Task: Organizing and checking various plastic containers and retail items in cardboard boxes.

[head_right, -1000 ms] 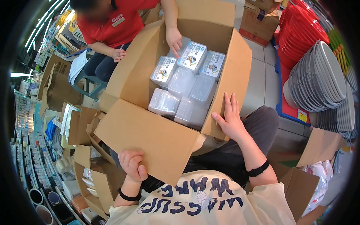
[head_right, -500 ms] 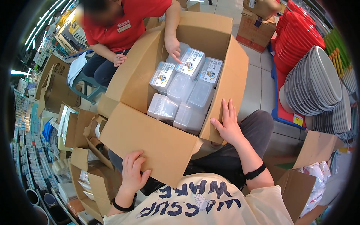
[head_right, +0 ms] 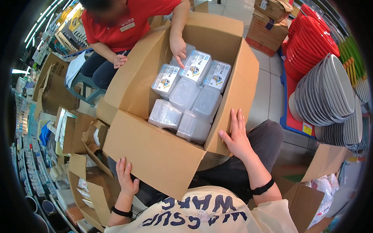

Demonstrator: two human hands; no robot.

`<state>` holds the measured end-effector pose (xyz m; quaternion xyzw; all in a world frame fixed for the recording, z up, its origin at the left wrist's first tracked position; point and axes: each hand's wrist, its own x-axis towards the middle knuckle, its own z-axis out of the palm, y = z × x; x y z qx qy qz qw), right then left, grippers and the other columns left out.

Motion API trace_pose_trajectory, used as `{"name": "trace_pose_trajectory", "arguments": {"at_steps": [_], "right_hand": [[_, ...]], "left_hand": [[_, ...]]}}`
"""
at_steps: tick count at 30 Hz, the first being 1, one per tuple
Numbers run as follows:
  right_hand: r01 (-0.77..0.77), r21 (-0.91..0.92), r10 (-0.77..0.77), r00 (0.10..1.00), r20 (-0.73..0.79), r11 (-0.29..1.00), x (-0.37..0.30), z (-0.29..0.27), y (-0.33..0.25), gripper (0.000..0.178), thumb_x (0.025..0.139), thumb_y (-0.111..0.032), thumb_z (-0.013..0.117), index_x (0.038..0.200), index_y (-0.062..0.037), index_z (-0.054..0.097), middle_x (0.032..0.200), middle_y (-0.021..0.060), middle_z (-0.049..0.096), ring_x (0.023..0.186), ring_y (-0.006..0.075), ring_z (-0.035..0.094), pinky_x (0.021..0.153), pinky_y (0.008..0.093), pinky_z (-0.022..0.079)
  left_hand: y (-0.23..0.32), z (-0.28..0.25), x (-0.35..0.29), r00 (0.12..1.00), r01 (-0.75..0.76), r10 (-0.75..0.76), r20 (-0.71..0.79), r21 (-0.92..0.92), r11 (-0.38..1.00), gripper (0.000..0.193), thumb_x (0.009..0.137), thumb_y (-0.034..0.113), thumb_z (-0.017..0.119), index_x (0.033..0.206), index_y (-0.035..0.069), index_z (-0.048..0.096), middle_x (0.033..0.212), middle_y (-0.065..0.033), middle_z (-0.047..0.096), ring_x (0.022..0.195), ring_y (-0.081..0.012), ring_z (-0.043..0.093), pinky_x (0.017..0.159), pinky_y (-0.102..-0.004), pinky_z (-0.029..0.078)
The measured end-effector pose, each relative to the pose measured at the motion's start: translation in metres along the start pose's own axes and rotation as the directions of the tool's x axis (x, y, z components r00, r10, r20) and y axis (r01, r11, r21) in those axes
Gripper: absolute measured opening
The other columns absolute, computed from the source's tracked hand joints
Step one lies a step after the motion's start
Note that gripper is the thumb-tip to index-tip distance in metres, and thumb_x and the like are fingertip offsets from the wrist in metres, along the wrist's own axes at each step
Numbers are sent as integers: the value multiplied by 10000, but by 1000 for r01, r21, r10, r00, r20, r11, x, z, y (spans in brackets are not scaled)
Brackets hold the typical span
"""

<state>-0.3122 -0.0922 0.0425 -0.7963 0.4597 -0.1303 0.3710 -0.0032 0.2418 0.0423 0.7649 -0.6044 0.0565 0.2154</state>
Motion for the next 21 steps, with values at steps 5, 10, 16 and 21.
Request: {"name": "trace_pose_trajectory", "arguments": {"at_steps": [5, 10, 16, 21], "right_hand": [[21, 5, -21, 1000, 1, 1000, 2, 4, -4, 843, 942, -410, 577, 1550, -76, 98, 1594, 258, 22, 1471, 444, 69, 1178, 493, 179], [60, -64, -61, 998, -18, 996, 0, 1, -5, 850, 941, -385, 573, 1543, -39, 83, 1588, 270, 20, 1469, 444, 81, 1176, 497, 181], [84, -100, -83, 996, 13, 991, 4, 3, -6, 884, 961, -478, 491, 1518, 46, 47, 1576, 298, 10, 1465, 452, 87, 1172, 493, 194], [105, -98, -107, 994, -12, 990, 8, 3, -9, 902, 961, -533, 449, 1514, 56, 47, 1567, 318, 10, 1460, 466, 88, 1171, 491, 197]], "left_hand": [[-2, -1, -4, 1000, 16, -16, -9, -1, 1000, 571, 968, 472, 461, 1375, 73, 452, 1445, -237, 420, 1326, -469, 368, 1080, -564, 313], [-8, -1, -4, 1000, 22, -22, -10, -15, 1000, 571, 961, 464, 442, 1375, 71, 450, 1440, -246, 416, 1290, -454, 396, 1060, -556, 320], [-7, 1, -7, 997, 76, -76, 24, 0, 997, 578, 927, 459, 453, 1356, 71, 461, 1417, -253, 427, 1266, -459, 403, 1049, -560, 324], [-11, 6, -7, 998, 62, -62, 12, 4, 998, 590, 928, 475, 454, 1361, 74, 460, 1418, -250, 428, 1252, -453, 412, 1042, -557, 331]]}}
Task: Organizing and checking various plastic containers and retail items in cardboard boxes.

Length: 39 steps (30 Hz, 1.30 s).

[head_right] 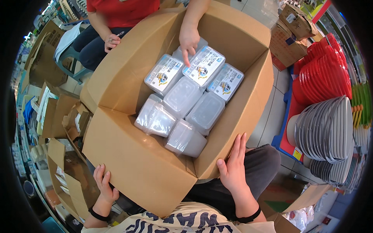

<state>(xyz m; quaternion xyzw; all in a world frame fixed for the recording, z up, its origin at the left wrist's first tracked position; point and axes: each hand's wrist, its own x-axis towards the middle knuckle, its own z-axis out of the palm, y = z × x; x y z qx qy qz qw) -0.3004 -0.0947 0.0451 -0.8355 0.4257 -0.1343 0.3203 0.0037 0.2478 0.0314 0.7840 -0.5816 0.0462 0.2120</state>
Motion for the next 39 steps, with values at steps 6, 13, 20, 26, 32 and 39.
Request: {"name": "trace_pose_trajectory", "arguments": {"at_steps": [6, 13, 20, 26, 32, 39], "right_hand": [[-18, 5, 18, 1000, 3, 1000, 3, -1, -1, 927, 956, -583, 421, 1512, 58, 50, 1559, 331, 21, 1457, 471, 88, 1170, 491, 200], [-4, -4, 4, 1000, 4, 1000, 3, 2, -2, 928, 957, -587, 415, 1509, 66, 53, 1556, 337, 25, 1456, 470, 98, 1167, 487, 214], [9, -30, -9, 1000, -3, 999, 1, 3, 0, 871, 962, -472, 469, 1505, 73, 61, 1555, 337, 28, 1447, 481, 120, 1164, 492, 224], [-11, -33, 11, 1000, -9, 999, -2, 4, 1, 860, 954, -447, 505, 1512, 51, 80, 1560, 322, 42, 1440, 488, 138, 1161, 495, 231], [-13, -49, 12, 1000, -8, 999, -5, 4, 4, 861, 952, -456, 511, 1520, 29, 82, 1566, 306, 46, 1440, 487, 141, 1160, 503, 230], [-7, -48, 7, 1000, -11, 999, -4, 6, 5, 867, 957, -480, 492, 1521, 26, 73, 1567, 305, 43, 1443, 479, 142, 1161, 497, 231]], "left_hand": [[-4, 3, -1, 1000, -14, 14, 26, -21, 1000, 598, 921, 441, 441, 1357, 32, 443, 1410, -292, 414, 1268, -477, 399, 1063, -585, 296], [-5, 1, -1, 1000, -15, 15, 5, -20, 1000, 600, 917, 454, 451, 1340, 30, 452, 1395, -285, 426, 1254, -473, 405, 1058, -585, 300], [-7, 2, 2, 999, -38, 37, -19, -34, 999, 599, 920, 460, 448, 1337, 30, 457, 1387, -280, 435, 1248, -467, 411, 1048, -582, 310], [-3, 3, 4, 998, -17, 15, -61, -37, 999, 588, 922, 489, 472, 1334, 69, 488, 1390, -242, 460, 1221, -439, 433, 1025, -543, 350], [-1, 2, 6, 997, -24, 23, -71, -22, 999, 587, 925, 490, 455, 1320, 58, 495, 1384, -243, 465, 1225, -438, 433, 1028, -538, 347], [-2, 2, 6, 996, -24, 22, -82, -28, 999, 585, 928, 492, 452, 1324, 63, 491, 1385, -242, 463, 1228, -434, 431, 1035, -535, 338]]}}
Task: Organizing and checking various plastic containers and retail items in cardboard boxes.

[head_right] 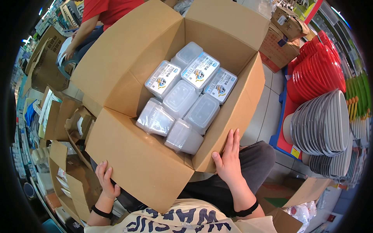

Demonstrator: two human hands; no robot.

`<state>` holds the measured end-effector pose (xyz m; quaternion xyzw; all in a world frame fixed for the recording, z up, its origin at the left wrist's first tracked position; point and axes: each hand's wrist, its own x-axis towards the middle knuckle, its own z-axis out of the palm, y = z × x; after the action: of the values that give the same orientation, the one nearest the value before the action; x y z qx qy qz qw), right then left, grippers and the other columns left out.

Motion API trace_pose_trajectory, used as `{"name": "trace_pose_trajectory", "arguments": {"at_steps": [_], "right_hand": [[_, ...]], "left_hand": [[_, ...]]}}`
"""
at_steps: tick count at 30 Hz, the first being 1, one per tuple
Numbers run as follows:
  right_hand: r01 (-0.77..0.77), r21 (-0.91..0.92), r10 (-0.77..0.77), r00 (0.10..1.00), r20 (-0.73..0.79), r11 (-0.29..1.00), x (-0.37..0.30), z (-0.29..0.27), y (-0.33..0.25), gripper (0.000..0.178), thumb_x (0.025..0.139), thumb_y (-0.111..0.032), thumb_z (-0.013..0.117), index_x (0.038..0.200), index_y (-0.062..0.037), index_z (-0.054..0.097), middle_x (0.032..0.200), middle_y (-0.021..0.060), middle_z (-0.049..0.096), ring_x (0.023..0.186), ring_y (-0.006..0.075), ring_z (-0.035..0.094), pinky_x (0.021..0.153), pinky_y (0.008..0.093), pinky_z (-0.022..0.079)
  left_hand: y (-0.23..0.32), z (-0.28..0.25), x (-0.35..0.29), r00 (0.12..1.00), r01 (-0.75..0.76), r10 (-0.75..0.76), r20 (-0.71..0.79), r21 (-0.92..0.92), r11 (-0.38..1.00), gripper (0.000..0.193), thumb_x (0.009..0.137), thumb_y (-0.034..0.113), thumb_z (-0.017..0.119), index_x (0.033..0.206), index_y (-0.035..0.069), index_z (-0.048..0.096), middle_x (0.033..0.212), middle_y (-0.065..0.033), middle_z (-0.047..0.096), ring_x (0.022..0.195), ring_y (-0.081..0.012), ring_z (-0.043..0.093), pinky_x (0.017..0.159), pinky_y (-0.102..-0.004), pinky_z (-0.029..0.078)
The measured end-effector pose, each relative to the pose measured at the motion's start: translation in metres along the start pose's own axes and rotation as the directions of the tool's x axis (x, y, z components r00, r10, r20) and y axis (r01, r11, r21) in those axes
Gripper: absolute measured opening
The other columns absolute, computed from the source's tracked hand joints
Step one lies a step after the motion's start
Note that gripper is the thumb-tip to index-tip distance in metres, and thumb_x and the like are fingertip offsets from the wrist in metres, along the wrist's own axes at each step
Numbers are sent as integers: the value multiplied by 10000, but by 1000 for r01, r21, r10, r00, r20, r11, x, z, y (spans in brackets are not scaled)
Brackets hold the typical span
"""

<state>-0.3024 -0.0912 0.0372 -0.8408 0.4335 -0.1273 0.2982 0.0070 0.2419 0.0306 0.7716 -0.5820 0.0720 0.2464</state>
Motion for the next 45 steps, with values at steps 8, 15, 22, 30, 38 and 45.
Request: {"name": "trace_pose_trajectory", "arguments": {"at_steps": [8, 15, 22, 30, 38, 45], "right_hand": [[4, 14, -4, 1000, -2, 1000, 2, 0, -1, 872, 965, -504, 466, 1518, 38, 66, 1566, 310, 36, 1444, 478, 140, 1163, 495, 226], [5, -5, -5, 1000, 16, 1000, 3, 0, -3, 854, 994, -546, 351, 1523, 32, 14, 1572, 308, 16, 1465, 444, 114, 1170, 468, 199], [8, 21, -8, 1000, 1, 1000, 3, 0, -2, 885, 969, -538, 430, 1511, 59, 64, 1561, 323, 29, 1447, 475, 130, 1164, 495, 221], [21, 21, -21, 1000, -5, 1000, 3, 2, 0, 888, 966, -531, 440, 1511, 59, 62, 1561, 322, 31, 1448, 473, 128, 1165, 494, 219], [15, 37, -15, 1000, -1, 999, 4, 0, -2, 891, 965, -536, 438, 1513, 55, 58, 1561, 322, 28, 1451, 470, 123, 1167, 492, 215], [31, 39, -31, 1000, 1, 999, 5, 0, -2, 883, 969, -527, 431, 1516, 47, 44, 1559, 329, 24, 1453, 471, 112, 1165, 503, 209]], "left_hand": [[1, 0, 0, 1000, 8, -8, 12, 4, 1000, 586, 929, 495, 454, 1331, 70, 486, 1388, -239, 460, 1230, -428, 428, 1037, -535, 333], [1, 0, 1, 1000, 9, -9, 13, 0, 1000, 587, 931, 504, 447, 1334, 79, 484, 1392, -238, 453, 1233, -429, 421, 1037, -537, 331], [1, 0, 1, 1000, 12, -12, 17, 3, 1000, 588, 931, 508, 446, 1334, 81, 480, 1390, -236, 454, 1230, -429, 421, 1034, -538, 334], [1, 0, 1, 1000, 12, -12, 13, 5, 1000, 594, 925, 511, 449, 1332, 80, 485, 1387, -236, 458, 1221, -429, 430, 1028, -538, 342], [0, 0, -1, 1000, 13, -13, 12, 8, 1000, 597, 922, 514, 449, 1328, 79, 491, 1383, -236, 463, 1221, -428, 432, 1026, -534, 347], [-1, 0, -2, 1000, 6, -6, 23, 4, 1000, 602, 923, 497, 438, 1333, 58, 474, 1394, -252, 448, 1238, -442, 418, 1042, -555, 323]]}}
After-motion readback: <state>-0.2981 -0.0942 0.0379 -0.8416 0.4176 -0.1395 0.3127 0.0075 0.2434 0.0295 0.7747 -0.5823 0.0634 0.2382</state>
